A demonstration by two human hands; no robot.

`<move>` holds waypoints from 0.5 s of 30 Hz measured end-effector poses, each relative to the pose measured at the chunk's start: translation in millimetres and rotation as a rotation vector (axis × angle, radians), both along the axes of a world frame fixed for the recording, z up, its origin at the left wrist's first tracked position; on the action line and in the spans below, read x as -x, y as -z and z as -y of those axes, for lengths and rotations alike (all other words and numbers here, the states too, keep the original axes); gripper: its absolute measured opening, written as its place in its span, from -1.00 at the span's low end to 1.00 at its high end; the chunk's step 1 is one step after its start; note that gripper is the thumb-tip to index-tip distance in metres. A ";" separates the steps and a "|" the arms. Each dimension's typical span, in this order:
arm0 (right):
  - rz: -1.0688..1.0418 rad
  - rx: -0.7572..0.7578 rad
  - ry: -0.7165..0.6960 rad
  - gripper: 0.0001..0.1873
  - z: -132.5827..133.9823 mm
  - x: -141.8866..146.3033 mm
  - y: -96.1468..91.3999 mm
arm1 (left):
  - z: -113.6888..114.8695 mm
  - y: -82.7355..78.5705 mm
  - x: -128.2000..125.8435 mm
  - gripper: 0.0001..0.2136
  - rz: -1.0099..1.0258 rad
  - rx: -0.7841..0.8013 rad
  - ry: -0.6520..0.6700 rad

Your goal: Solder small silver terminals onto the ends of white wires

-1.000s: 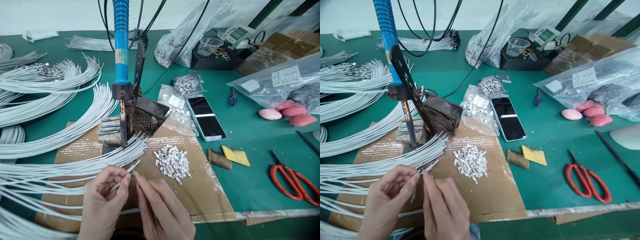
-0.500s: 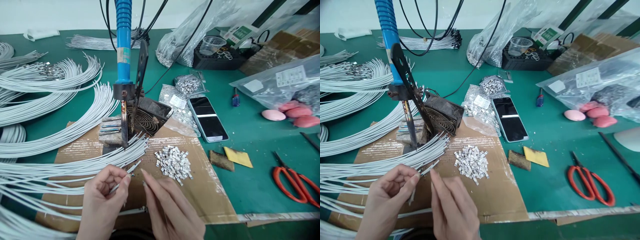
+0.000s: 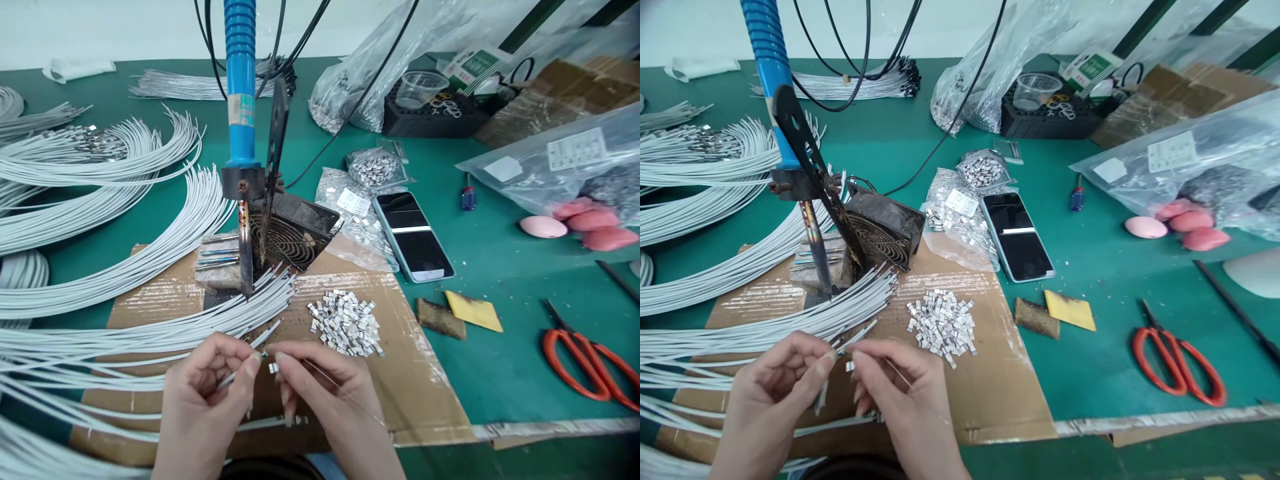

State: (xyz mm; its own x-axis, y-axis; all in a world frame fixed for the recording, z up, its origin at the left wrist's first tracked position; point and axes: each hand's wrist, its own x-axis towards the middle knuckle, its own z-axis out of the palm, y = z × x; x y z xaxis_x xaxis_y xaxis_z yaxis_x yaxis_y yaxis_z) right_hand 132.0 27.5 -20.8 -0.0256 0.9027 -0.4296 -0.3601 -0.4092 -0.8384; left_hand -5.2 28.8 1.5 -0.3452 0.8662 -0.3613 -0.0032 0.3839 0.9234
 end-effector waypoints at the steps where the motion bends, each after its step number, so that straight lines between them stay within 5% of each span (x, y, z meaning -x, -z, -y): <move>1: -0.045 0.027 -0.020 -0.77 -1.3 0.5 -1.1 | 0.4 1.0 0.7 -0.85 -0.015 -0.018 0.023; 15: -0.157 0.036 0.016 -0.75 -2.0 8.4 -4.6 | 6.0 -2.9 -11.7 -0.90 -0.077 -0.073 -0.046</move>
